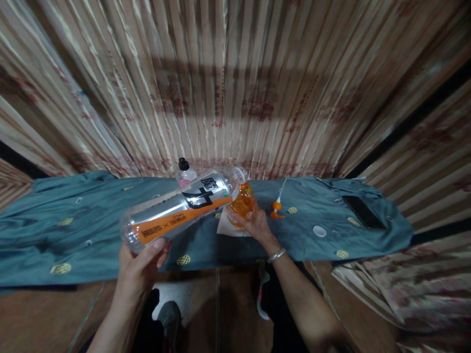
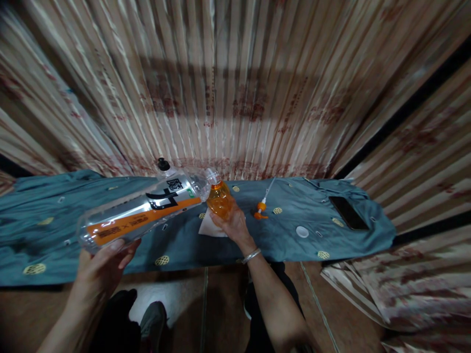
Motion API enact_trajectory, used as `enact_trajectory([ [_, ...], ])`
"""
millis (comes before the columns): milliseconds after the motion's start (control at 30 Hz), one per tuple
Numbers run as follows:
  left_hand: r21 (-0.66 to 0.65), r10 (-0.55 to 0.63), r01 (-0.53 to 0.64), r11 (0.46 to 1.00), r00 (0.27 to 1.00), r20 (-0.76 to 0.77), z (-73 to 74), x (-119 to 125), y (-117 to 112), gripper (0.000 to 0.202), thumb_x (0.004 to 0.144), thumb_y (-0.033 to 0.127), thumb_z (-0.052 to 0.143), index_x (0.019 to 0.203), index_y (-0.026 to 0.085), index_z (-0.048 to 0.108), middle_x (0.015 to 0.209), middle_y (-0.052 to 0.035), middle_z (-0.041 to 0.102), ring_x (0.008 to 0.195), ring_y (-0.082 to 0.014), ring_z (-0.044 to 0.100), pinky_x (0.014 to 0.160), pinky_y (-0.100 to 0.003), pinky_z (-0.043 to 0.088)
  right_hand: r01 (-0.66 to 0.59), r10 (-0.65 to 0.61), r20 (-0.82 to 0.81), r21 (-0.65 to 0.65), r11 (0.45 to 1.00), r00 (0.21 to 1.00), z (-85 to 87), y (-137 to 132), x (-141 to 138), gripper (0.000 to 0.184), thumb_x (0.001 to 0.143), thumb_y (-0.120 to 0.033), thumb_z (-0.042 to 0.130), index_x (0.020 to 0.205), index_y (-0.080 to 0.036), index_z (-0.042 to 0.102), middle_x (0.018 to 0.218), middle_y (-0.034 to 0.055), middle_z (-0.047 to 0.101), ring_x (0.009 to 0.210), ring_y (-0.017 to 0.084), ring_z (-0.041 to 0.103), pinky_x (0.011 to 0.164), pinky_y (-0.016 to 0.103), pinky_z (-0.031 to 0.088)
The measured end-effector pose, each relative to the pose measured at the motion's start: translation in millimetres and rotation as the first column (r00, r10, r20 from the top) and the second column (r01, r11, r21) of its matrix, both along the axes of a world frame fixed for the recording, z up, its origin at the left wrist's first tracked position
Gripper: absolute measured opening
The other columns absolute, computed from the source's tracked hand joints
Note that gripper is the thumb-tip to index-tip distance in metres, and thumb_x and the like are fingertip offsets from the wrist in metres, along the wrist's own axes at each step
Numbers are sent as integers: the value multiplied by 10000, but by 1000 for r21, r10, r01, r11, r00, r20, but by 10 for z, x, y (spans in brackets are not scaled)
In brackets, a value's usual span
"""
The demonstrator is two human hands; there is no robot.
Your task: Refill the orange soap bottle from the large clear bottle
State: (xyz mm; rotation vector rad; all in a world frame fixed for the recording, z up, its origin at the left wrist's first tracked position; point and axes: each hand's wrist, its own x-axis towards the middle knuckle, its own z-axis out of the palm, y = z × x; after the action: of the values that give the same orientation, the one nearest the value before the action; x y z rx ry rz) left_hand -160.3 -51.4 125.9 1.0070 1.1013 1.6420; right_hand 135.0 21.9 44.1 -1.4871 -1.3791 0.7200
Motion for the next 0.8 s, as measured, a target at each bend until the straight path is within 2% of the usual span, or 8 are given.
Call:
enact_trajectory([
  [167, -6, 35, -35, 999, 999, 25, -7, 44, -40, 487, 621, 516, 1138, 889, 202, 880, 675, -13, 727, 545, -134, 571, 418, -199, 389, 9, -9, -8, -13, 1000, 1000, 35, -11, -17, 737, 851, -368, 1056, 1521, -211, 793, 1401, 144, 951, 1372, 457, 913, 1249, 630, 719],
  [333, -31, 56, -55, 998, 998, 38, 11, 100, -114, 416, 670, 441, 1096, 934, 197, 886, 678, 2, 724, 561, -127, 565, 457, -202, 417, -10, 8, -30, -50, 999, 1000, 90, -30, -23, 767, 834, -347, 1079, 1531, -202, 793, 1409, 131, 952, 1393, 440, 905, 1260, 576, 714],
  [467, -43, 66, -64, 997, 997, 43, 41, 116, -126, 473, 638, 415, 1107, 988, 176, 895, 709, -15, 746, 582, -134, 579, 460, -200, 393, -16, 13, -50, -48, 999, 999, 87, -29, -32, 765, 857, -335, 1064, 1552, -191, 778, 1415, 136, 950, 1388, 437, 907, 1268, 596, 708],
  [633, -66, 75, -72, 995, 995, 57, 98, 153, -126, 513, 561, 356, 1121, 971, 169, 877, 764, -18, 783, 546, -91, 508, 456, -203, 377, 7, -10, -66, -38, 999, 998, 53, -9, -35, 752, 830, -327, 1085, 1515, -218, 794, 1401, 127, 952, 1382, 429, 911, 1264, 595, 712],
  [800, -99, 99, -92, 991, 993, 68, 117, 169, -129, 521, 509, 303, 1127, 960, 179, 897, 779, -14, 815, 546, -96, 531, 454, -202, 380, 9, -10, -68, -12, 1000, 998, 42, -3, -29, 715, 819, -338, 1081, 1475, -236, 817, 1386, 110, 959, 1362, 422, 920, 1254, 600, 719],
])
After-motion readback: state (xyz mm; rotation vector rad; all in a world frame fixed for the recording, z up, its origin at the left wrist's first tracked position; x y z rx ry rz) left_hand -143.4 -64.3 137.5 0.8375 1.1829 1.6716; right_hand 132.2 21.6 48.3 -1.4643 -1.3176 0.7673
